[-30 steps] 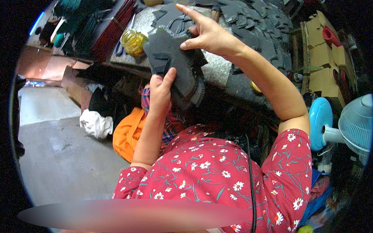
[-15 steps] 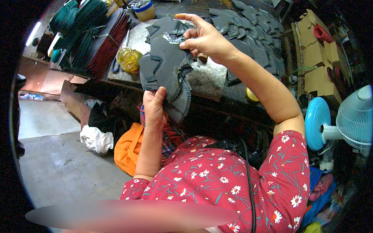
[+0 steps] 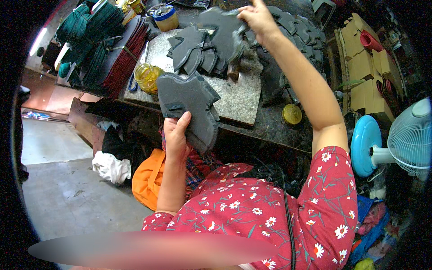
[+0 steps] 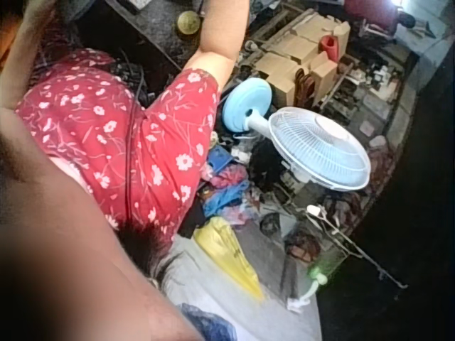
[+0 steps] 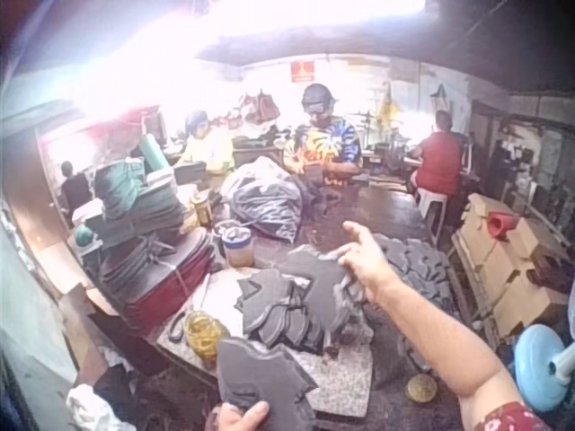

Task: The person repeatedly rubs the edges of dark gray shoe sole pieces with a small yellow abrasive tool, then stacks the treated pieces on the table. The person handles the parts one at a time, turning them over and rubbing different edges before stacking them.

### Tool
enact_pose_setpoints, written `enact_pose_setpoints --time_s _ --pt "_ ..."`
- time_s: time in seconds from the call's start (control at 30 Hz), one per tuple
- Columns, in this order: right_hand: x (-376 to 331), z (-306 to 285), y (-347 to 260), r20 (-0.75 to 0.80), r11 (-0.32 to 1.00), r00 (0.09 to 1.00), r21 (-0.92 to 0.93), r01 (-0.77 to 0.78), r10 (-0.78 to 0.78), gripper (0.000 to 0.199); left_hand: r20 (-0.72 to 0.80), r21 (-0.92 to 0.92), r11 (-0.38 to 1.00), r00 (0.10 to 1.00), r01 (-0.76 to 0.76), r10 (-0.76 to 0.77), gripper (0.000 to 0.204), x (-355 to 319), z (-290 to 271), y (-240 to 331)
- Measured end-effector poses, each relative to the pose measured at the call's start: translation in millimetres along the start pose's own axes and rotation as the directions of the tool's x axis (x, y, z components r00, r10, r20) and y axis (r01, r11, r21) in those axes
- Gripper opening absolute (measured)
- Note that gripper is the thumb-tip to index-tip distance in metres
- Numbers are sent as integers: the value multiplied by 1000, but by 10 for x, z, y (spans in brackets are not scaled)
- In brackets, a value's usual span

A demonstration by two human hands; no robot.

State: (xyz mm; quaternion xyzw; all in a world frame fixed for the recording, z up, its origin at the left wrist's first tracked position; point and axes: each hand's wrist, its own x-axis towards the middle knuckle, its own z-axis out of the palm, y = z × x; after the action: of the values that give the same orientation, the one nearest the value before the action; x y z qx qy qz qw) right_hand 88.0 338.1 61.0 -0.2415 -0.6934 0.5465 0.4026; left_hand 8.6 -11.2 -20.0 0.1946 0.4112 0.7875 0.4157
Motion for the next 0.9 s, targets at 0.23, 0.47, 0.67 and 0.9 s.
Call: enact_pose_setpoints --time_s 0.23,0.47,0.67,0.9 --pt "956 -963 527 -439 997 895 13 -80 78 69 4 27 999 1000 -20 20 30 -122 -47 82" --pt "1518 -1199 984 -477 991 877 -78 -107 57 66 -32 95 993 997 74 -71 33 -113 -93 56" --pt "1535 -909 1069 -444 926 896 -329 -183 20 62 -23 62 997 999 34 -33 34 -133 -75 77" --pt "1117 -622 786 -116 547 978 -837 -2 -174 58 -3 14 999 999 42 -42 38 -160 -58 96"
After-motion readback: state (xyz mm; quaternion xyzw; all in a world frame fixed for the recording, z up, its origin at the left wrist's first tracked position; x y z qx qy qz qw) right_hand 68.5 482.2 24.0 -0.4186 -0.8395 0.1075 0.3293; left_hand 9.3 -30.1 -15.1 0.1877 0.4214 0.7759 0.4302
